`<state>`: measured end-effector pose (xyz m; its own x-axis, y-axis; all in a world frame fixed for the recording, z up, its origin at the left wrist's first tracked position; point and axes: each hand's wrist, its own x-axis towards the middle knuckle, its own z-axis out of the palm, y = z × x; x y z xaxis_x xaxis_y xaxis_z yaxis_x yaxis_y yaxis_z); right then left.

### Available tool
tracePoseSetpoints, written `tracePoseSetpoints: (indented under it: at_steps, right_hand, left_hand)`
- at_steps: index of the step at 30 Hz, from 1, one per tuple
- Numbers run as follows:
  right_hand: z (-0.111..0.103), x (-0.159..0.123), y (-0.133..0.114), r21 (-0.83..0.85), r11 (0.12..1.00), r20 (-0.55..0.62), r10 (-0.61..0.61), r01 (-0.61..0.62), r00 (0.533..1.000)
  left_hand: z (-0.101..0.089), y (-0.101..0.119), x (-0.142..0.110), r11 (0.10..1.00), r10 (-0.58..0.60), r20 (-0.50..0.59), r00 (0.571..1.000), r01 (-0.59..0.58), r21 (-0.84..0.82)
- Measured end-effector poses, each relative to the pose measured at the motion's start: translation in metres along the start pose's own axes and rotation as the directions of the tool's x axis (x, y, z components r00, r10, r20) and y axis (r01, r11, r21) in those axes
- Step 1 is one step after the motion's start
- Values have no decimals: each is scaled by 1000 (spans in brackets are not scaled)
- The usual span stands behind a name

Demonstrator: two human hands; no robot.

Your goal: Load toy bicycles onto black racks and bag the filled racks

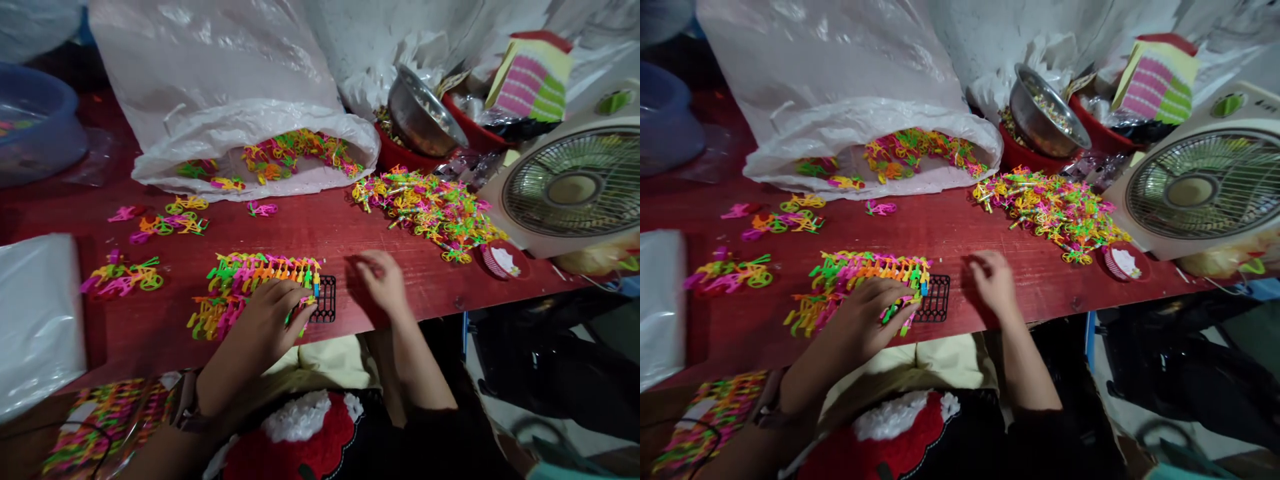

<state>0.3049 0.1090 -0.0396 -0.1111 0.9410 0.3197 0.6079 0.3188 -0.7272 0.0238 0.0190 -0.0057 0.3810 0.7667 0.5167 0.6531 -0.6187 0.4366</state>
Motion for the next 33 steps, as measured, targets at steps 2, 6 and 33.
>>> tracePoseSetpoints:
  at_steps: [2,6,33]
  right_hand:
    - [-47,13,32,-264,936,-320,144,-234,936]
    - [-110,22,80,-447,513,-540,498,-733,679]
    - [-77,-53,71,-333,912,-120,212,-241,970]
  left_hand:
    - [-1,1,1,999,28,5,1000,-28,19]
    - [1,1,14,993,5,-29,1000,-2,115]
    - [17,-31,45,964,-125,-2,992,122,236]
